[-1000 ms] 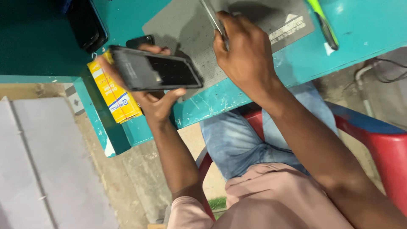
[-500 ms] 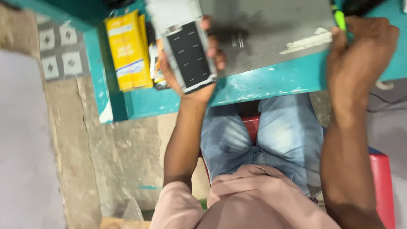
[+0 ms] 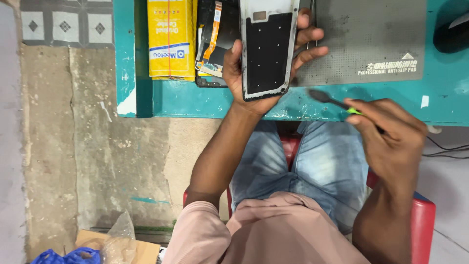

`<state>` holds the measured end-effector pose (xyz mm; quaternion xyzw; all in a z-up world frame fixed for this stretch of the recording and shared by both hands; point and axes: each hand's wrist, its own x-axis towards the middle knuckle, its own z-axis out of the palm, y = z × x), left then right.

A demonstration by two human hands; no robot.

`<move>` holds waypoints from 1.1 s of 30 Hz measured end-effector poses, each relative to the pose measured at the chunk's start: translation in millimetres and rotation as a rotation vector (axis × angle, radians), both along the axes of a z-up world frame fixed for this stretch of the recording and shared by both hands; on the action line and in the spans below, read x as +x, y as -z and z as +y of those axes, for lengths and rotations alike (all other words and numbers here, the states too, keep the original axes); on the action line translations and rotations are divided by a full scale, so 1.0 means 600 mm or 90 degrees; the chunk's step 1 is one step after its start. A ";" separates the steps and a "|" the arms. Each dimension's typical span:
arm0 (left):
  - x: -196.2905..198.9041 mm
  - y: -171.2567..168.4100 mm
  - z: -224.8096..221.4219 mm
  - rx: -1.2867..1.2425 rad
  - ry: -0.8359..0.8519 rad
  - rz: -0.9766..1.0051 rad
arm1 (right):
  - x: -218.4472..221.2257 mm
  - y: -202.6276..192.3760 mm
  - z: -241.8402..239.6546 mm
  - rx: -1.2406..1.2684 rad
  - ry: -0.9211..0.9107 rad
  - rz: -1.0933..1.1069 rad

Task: The person applies liquid from a bottle to the inside of a smartphone casing, then uses tweezers to scrape and clean the edges. They also use a toothbrush to scrub the interior surfaces of the casing.

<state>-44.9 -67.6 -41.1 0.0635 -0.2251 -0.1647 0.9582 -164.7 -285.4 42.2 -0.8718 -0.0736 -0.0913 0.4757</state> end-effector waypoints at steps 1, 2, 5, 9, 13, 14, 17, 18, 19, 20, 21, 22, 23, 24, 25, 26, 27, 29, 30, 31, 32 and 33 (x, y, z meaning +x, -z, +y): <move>-0.001 0.002 -0.001 -0.004 0.004 -0.004 | 0.005 -0.003 0.009 0.020 -0.019 0.015; -0.001 0.004 -0.002 -0.003 0.007 -0.011 | 0.006 -0.006 0.016 0.011 -0.027 0.008; 0.003 0.008 -0.001 -0.005 0.013 -0.026 | 0.015 -0.006 0.042 -0.002 -0.054 -0.025; 0.003 0.013 -0.002 -0.023 0.030 -0.015 | 0.029 -0.005 0.062 0.009 -0.082 -0.066; 0.001 0.017 -0.002 -0.043 0.049 0.013 | 0.055 0.008 0.073 -0.105 -0.144 -0.171; 0.000 0.018 -0.002 -0.055 0.047 0.024 | 0.058 0.010 0.072 -0.109 -0.144 -0.176; 0.001 0.017 -0.003 -0.087 0.036 0.044 | 0.065 0.005 0.062 -0.129 -0.129 -0.178; 0.001 0.017 -0.001 -0.090 0.034 0.045 | 0.065 -0.003 0.053 -0.140 -0.117 -0.168; 0.001 0.017 -0.001 -0.095 0.034 0.046 | 0.063 -0.010 0.046 -0.153 -0.105 -0.157; 0.000 0.017 -0.002 -0.094 0.038 0.042 | 0.060 -0.014 0.042 -0.134 -0.098 -0.156; 0.001 0.017 0.000 -0.089 0.036 0.039 | 0.059 -0.020 0.037 -0.113 -0.093 -0.157; 0.002 0.016 0.000 -0.085 0.034 0.037 | 0.060 -0.023 0.035 -0.091 -0.087 -0.157; 0.000 0.017 0.000 -0.078 0.028 0.040 | 0.059 -0.023 0.036 -0.084 -0.101 -0.157; -0.002 0.018 -0.001 -0.076 0.024 0.042 | 0.057 -0.020 0.040 -0.075 -0.114 -0.156; -0.003 0.018 0.000 -0.071 0.021 0.043 | 0.057 -0.017 0.045 -0.065 -0.126 -0.156; -0.004 0.017 0.000 -0.071 0.020 0.044 | 0.061 -0.012 0.050 -0.111 -0.133 -0.179; -0.005 0.015 0.001 -0.069 0.017 0.042 | 0.066 -0.005 0.057 -0.157 -0.139 -0.202; -0.004 0.011 0.003 -0.064 0.005 0.038 | 0.069 -0.002 0.058 -0.199 -0.137 -0.211; -0.003 0.009 0.003 -0.057 0.009 0.030 | 0.068 -0.005 0.052 -0.195 -0.129 -0.198; -0.003 0.007 0.006 -0.051 0.008 0.022 | 0.068 -0.007 0.046 -0.191 -0.126 -0.186; -0.002 0.006 0.007 -0.040 0.020 0.008 | 0.067 -0.010 0.038 -0.181 -0.125 -0.187; -0.004 0.006 0.008 -0.033 0.027 0.004 | 0.063 -0.014 0.027 -0.170 -0.123 -0.184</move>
